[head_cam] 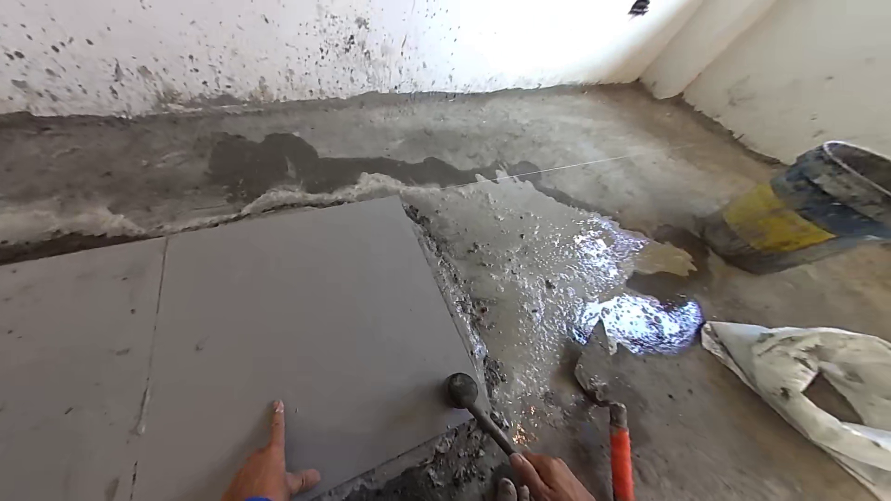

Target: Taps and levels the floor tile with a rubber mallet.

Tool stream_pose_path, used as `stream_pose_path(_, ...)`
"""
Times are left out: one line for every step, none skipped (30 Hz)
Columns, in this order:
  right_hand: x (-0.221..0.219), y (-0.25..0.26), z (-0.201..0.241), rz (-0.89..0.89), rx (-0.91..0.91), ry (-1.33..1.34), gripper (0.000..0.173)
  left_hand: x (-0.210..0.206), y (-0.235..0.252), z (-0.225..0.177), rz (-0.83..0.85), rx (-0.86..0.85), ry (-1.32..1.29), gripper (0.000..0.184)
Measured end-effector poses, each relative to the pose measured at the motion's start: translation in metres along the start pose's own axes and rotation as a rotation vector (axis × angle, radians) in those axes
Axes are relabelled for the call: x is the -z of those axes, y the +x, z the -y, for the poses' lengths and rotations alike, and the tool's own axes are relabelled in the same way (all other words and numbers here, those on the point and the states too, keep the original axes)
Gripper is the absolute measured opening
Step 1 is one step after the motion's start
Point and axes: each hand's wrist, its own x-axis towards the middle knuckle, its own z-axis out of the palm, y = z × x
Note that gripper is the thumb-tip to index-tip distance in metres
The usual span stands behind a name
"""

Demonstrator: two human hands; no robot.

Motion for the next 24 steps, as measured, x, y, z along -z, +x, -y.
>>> stream_pose_path(0.001,0.003,0.003,-0.026,0.029,0.022,0.064,0.001,0.002,0.002,-0.015,-0.023,-0.007,0.145)
stream_pose_path(-0.001,0.005,0.003,-0.063,0.067,0.051,0.063,-0.001,0.005,0.005,-0.028,-0.036,-0.012,0.144)
stream_pose_path(-0.005,0.006,0.001,-0.09,0.092,0.066,0.063,-0.004,0.006,0.007,-0.028,-0.038,-0.015,0.144)
stream_pose_path(-0.007,0.007,-0.001,-0.079,0.083,0.053,0.063,-0.007,0.006,0.008,-0.02,-0.036,-0.015,0.144)
stream_pose_path(-0.006,0.008,0.001,-0.032,0.044,0.03,0.063,-0.009,0.006,0.009,-0.018,-0.032,-0.004,0.144)
stream_pose_path(-0.002,0.011,0.004,0.001,0.022,0.017,0.063,-0.009,0.005,0.008,-0.026,-0.027,0.009,0.143)
stream_pose_path(0.001,0.011,0.008,0.002,0.026,0.019,0.062,-0.007,0.006,0.007,-0.035,-0.019,0.021,0.143)
stream_pose_path(0.004,0.01,0.011,-0.016,0.046,0.033,0.061,-0.004,0.006,0.005,-0.042,-0.012,0.027,0.142)
stream_pose_path(0.002,0.008,0.011,-0.047,0.075,0.043,0.06,-0.003,0.007,0.005,-0.04,-0.012,0.024,0.143)
stream_pose_path(-0.002,0.004,0.008,-0.069,0.085,0.041,0.061,-0.004,0.006,0.005,-0.023,-0.01,0.019,0.144)
stream_pose_path(-0.006,0.002,0.004,-0.053,0.062,0.026,0.062,-0.005,0.004,0.005,-0.006,-0.001,0.025,0.144)
stream_pose_path(-0.006,0.004,0.001,-0.006,0.02,0.005,0.064,-0.005,0.004,0.004,-0.001,0.008,0.028,0.145)
stream_pose_path(-0.003,0.006,-0.001,0.035,-0.009,-0.005,0.064,-0.004,0.004,0.003,0.0,0.013,0.031,0.146)
stream_pose_path(-0.002,0.004,-0.003,0.035,-0.009,0.006,0.063,-0.004,0.005,0.003,-0.004,0.015,0.035,0.147)
stream_pose_path(-0.002,0.002,-0.004,0.005,0.016,0.027,0.062,-0.004,0.007,0.004,-0.015,0.01,0.034,0.147)
stream_pose_path(-0.004,-0.001,-0.007,-0.027,0.045,0.044,0.062,-0.003,0.009,0.004,-0.021,0.011,0.032,0.147)
stream_pose_path(-0.007,-0.006,-0.011,-0.041,0.049,0.044,0.062,-0.006,0.008,0.005,-0.023,0.014,0.028,0.146)
stream_pose_path(-0.009,-0.01,-0.013,-0.011,0.011,0.03,0.062,-0.008,0.007,0.006,-0.022,0.016,0.033,0.146)
stream_pose_path(-0.006,-0.011,-0.013,0.047,-0.05,0.013,0.063,-0.008,0.007,0.005,-0.026,0.012,0.041,0.145)
stream_pose_path(-0.003,-0.012,-0.013,0.069,-0.088,0.008,0.062,-0.008,0.008,0.005,-0.034,0.008,0.045,0.145)
stream_pose_path(-0.003,-0.016,-0.015,0.049,-0.097,0.02,0.061,-0.007,0.008,0.005,-0.041,0.002,0.045,0.145)
stream_pose_path(-0.003,-0.019,-0.016,0.02,-0.088,0.039,0.059,-0.007,0.01,0.004,-0.042,0.004,0.045,0.146)
stream_pose_path(-0.004,-0.022,-0.019,-0.008,-0.075,0.057,0.057,-0.007,0.012,0.005,-0.039,0.011,0.046,0.146)
stream_pose_path(-0.009,-0.024,-0.028,-0.016,-0.074,0.054,0.057,-0.008,0.011,0.005,-0.031,0.023,0.053,0.147)
